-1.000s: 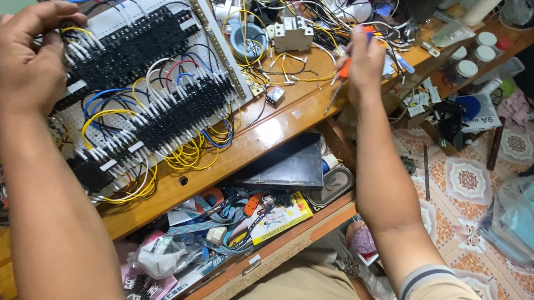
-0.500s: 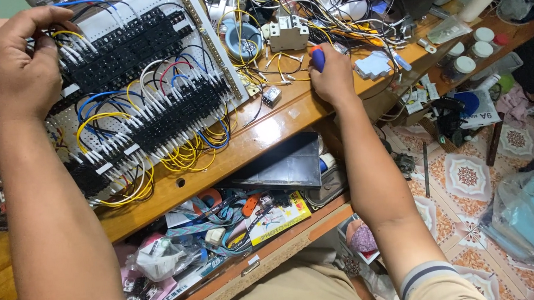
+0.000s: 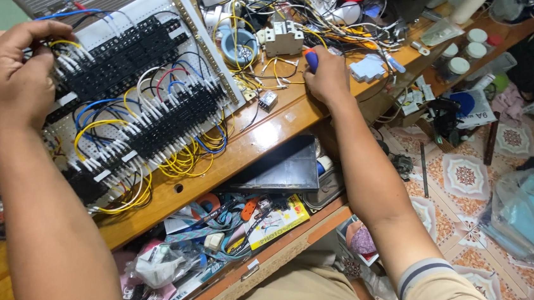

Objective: The person uses a screwdriver to tighten connections on a large breadboard filled with wires and electronic components. They repeatedly insert wires into the board and secure them with the tool, working on a cluttered wooden workbench.

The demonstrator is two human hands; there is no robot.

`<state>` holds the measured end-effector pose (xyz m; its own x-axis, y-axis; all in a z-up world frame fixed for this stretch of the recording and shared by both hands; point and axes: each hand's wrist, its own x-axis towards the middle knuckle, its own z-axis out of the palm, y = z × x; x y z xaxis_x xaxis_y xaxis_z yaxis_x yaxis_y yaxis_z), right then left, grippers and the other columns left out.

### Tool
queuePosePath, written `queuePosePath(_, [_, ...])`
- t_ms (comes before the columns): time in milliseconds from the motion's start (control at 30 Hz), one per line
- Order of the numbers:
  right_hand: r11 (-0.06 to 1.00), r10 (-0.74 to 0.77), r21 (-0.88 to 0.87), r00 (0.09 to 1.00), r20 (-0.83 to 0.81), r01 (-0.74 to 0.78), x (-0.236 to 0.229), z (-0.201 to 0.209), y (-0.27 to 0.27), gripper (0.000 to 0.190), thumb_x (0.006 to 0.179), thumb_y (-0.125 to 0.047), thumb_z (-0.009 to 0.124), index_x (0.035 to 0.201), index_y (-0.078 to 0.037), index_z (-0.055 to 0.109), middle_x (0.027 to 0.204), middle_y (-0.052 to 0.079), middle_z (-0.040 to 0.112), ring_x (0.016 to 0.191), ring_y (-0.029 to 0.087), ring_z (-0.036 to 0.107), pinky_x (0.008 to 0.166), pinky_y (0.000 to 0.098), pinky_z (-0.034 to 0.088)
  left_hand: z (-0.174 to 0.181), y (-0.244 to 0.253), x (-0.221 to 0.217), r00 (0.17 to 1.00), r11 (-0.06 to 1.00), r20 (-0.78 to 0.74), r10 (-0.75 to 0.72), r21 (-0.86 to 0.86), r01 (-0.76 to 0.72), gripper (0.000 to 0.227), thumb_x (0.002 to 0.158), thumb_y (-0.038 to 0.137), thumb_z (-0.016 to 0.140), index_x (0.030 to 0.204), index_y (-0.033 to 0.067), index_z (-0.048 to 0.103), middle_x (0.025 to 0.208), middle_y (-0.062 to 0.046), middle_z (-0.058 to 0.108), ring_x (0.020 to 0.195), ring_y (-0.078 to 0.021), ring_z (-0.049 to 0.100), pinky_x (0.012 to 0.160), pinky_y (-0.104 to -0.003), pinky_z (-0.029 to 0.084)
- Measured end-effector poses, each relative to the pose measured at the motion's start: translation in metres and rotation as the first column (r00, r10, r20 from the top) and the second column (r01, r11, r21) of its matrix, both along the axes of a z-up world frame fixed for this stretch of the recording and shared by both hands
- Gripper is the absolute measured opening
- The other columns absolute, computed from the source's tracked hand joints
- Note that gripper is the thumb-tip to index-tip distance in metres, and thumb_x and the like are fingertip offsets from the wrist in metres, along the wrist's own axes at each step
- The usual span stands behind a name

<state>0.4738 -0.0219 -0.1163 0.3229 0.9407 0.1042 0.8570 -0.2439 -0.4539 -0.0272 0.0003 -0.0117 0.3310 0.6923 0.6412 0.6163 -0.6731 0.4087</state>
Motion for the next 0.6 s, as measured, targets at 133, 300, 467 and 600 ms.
queuePosePath(133, [0.999,0.036,-0.027,0.999,0.013,-0.036,-0.002,-0.003,0.002,0.033,0.089,-0.02,0.076,0.116,-0.015,0.058,0.111,0.021,0.068,0.098,0.046,0.064,0.08,0.0564,0.05,-0.004,0.003,-0.003,1.0,1.0,-0.017,0.015,0.013,-0.014,0.052,0.097,-0.013,0.047,0.135,0.0026,0.08,0.129,-0.011,0.075,0.119,-0.0321,0.051,0.102,-0.044,0.041])
queuePosePath(300, [0.976,0.082,0.202,0.996,-0.021,-0.076,0.011,-0.022,0.014,0.026,0.092,-0.017,0.067,0.117,-0.012,0.06,0.101,0.018,0.065,0.09,0.041,0.06,0.073,0.0535,0.047,-0.006,0.004,-0.004,0.999,1.0,-0.024,0.021,0.021,-0.02,0.046,0.104,-0.013,0.047,0.135,0.0008,0.079,0.13,-0.012,0.076,0.125,-0.03,0.056,0.108,-0.043,0.04])
queuePosePath(467, [0.957,0.011,0.289,0.985,-0.171,0.04,0.009,0.001,0.002,0.025,0.097,-0.015,0.067,0.12,-0.01,0.062,0.103,0.011,0.063,0.086,0.027,0.062,0.078,0.0409,0.055,-0.006,0.004,-0.003,1.0,1.0,-0.027,0.008,0.024,-0.008,0.045,0.109,-0.016,0.046,0.138,-0.0027,0.078,0.128,-0.015,0.076,0.125,-0.0318,0.054,0.105,-0.044,0.041])
queuePosePath(600, [0.918,0.024,0.371,0.915,-0.403,0.14,0.006,0.027,-0.012,0.013,0.097,-0.014,0.062,0.11,-0.016,0.062,0.102,0.007,0.063,0.08,0.017,0.064,0.065,0.0297,0.062,-0.006,0.005,-0.003,0.996,0.998,-0.051,0.067,0.024,-0.066,0.046,0.105,-0.011,0.046,0.131,0.0076,0.08,0.127,-0.009,0.076,0.119,-0.0322,0.054,0.104,-0.044,0.038])
